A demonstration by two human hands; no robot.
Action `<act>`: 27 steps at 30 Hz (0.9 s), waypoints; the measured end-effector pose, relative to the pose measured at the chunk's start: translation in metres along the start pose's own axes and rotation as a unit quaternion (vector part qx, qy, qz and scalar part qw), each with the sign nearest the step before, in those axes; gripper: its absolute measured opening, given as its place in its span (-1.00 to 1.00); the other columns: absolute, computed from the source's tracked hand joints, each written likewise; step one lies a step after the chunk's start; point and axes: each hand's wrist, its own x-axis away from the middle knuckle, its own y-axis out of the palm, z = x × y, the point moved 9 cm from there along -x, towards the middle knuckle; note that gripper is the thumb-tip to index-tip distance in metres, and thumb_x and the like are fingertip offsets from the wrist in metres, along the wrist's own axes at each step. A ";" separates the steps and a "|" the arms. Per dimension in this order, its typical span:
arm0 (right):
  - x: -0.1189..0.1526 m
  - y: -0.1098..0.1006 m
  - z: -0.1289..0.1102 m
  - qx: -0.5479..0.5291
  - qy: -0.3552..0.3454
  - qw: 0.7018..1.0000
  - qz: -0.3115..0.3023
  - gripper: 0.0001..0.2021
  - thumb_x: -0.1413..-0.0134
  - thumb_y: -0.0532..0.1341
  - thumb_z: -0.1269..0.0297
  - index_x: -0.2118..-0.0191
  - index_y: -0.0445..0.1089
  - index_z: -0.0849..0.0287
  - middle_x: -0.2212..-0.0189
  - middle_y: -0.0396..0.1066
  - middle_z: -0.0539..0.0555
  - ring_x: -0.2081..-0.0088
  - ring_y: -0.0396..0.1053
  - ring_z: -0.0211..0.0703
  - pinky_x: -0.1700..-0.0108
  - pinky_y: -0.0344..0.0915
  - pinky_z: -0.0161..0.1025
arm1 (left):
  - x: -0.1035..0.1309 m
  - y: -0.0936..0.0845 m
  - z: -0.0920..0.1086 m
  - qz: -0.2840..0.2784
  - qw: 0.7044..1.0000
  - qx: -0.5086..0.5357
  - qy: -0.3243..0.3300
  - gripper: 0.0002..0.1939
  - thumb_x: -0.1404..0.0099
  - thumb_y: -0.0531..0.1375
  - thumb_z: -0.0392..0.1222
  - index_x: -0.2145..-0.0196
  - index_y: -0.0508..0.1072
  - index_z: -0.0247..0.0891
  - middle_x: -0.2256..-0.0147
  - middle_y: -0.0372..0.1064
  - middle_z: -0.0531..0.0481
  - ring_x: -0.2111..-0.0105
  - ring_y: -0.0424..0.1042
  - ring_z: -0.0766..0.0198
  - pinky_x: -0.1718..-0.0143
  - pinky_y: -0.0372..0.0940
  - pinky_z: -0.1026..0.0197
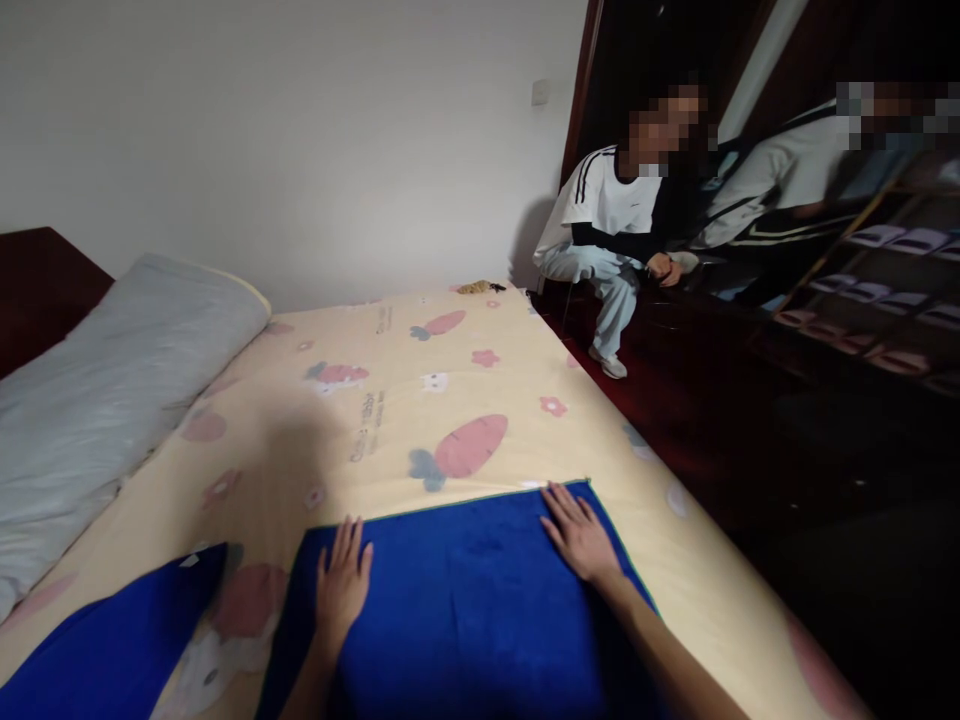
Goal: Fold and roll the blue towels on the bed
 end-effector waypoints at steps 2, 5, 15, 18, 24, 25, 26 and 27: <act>0.013 -0.006 0.041 0.015 0.020 1.000 0.011 -0.39 -0.33 -0.14 -0.09 -0.36 0.00 0.09 -0.34 0.03 0.13 -0.35 -0.04 -0.02 -0.32 -0.03 0.09 | 0.001 0.003 -0.048 0.005 0.999 0.004 -0.043 -0.41 -0.43 -0.23 0.04 -0.34 -0.03 -0.14 -0.35 -0.02 -0.09 -0.34 -0.03 0.09 -0.29 -0.01 -0.20; 0.020 -0.006 0.065 0.034 0.030 0.999 -0.002 -0.39 -0.32 -0.15 -0.07 -0.35 0.02 0.11 -0.33 0.06 0.13 -0.34 -0.03 -0.04 -0.33 -0.06 0.08 | -0.002 0.003 -0.075 -0.013 0.997 0.022 -0.067 -0.39 -0.43 -0.26 0.02 -0.34 -0.01 -0.22 -0.35 -0.04 -0.13 -0.35 -0.06 0.08 -0.29 -0.04 -0.21; 0.020 0.025 -0.140 -0.037 -0.040 0.998 0.019 -0.48 -0.32 -0.13 0.28 -0.36 0.02 0.19 -0.35 -0.02 0.16 -0.36 -0.09 -0.04 -0.32 -0.05 0.06 | 0.050 -0.021 0.149 0.012 0.990 0.036 0.135 -0.44 -0.43 -0.21 -0.21 -0.35 -0.19 -0.17 -0.35 -0.05 -0.05 -0.34 -0.05 0.23 -0.32 -0.06 -0.09; 0.040 0.037 -0.184 -0.070 -0.100 0.992 -0.027 -0.48 -0.35 -0.10 0.21 -0.36 -0.01 0.12 -0.35 -0.04 0.11 -0.35 -0.06 -0.06 -0.32 -0.02 0.00 | 0.077 -0.010 0.176 0.003 0.985 0.050 0.167 -0.44 -0.42 -0.15 -0.18 -0.34 -0.12 -0.13 -0.34 -0.03 -0.04 -0.33 0.01 0.21 -0.31 -0.01 -0.05; 0.093 0.008 -0.072 -0.021 -0.005 1.000 -0.004 -0.43 -0.34 -0.09 -0.05 -0.34 0.06 0.09 -0.34 0.01 0.12 -0.33 0.00 0.00 -0.30 0.01 0.07 | 0.104 -0.002 0.033 -0.012 1.000 -0.012 0.019 -0.44 -0.42 -0.22 -0.02 -0.32 0.02 -0.13 -0.34 -0.04 -0.01 -0.33 0.01 0.16 -0.29 0.02 -0.10; 0.104 0.002 -0.045 -0.009 0.012 1.000 0.009 -0.41 -0.33 -0.09 -0.08 -0.34 0.06 0.11 -0.33 0.01 0.12 -0.33 0.00 0.01 -0.31 0.01 0.08 | 0.109 -0.002 -0.002 -0.011 1.000 -0.022 -0.016 -0.42 -0.41 -0.22 -0.01 -0.32 0.03 -0.14 -0.34 -0.03 -0.01 -0.33 0.01 0.15 -0.28 0.04 -0.09; 0.114 -0.003 -0.021 0.001 0.023 1.000 0.020 -0.39 -0.31 -0.08 -0.10 -0.34 0.05 0.11 -0.34 0.01 0.12 -0.33 0.00 0.02 -0.31 0.01 0.09 | 0.114 -0.001 -0.035 -0.013 0.998 -0.028 -0.050 -0.41 -0.40 -0.22 0.00 -0.33 0.02 -0.14 -0.33 -0.01 0.00 -0.32 0.02 0.16 -0.26 0.08 -0.07; 0.124 -0.007 -0.001 0.005 0.028 0.999 0.029 -0.39 -0.30 -0.08 -0.11 -0.34 0.06 0.09 -0.33 0.02 0.11 -0.33 0.01 0.03 -0.30 0.02 0.09 | 0.119 0.001 -0.061 -0.018 0.997 -0.027 -0.069 -0.41 -0.39 -0.22 -0.01 -0.33 0.02 -0.12 -0.32 0.03 0.02 -0.32 0.04 0.18 -0.25 0.11 -0.04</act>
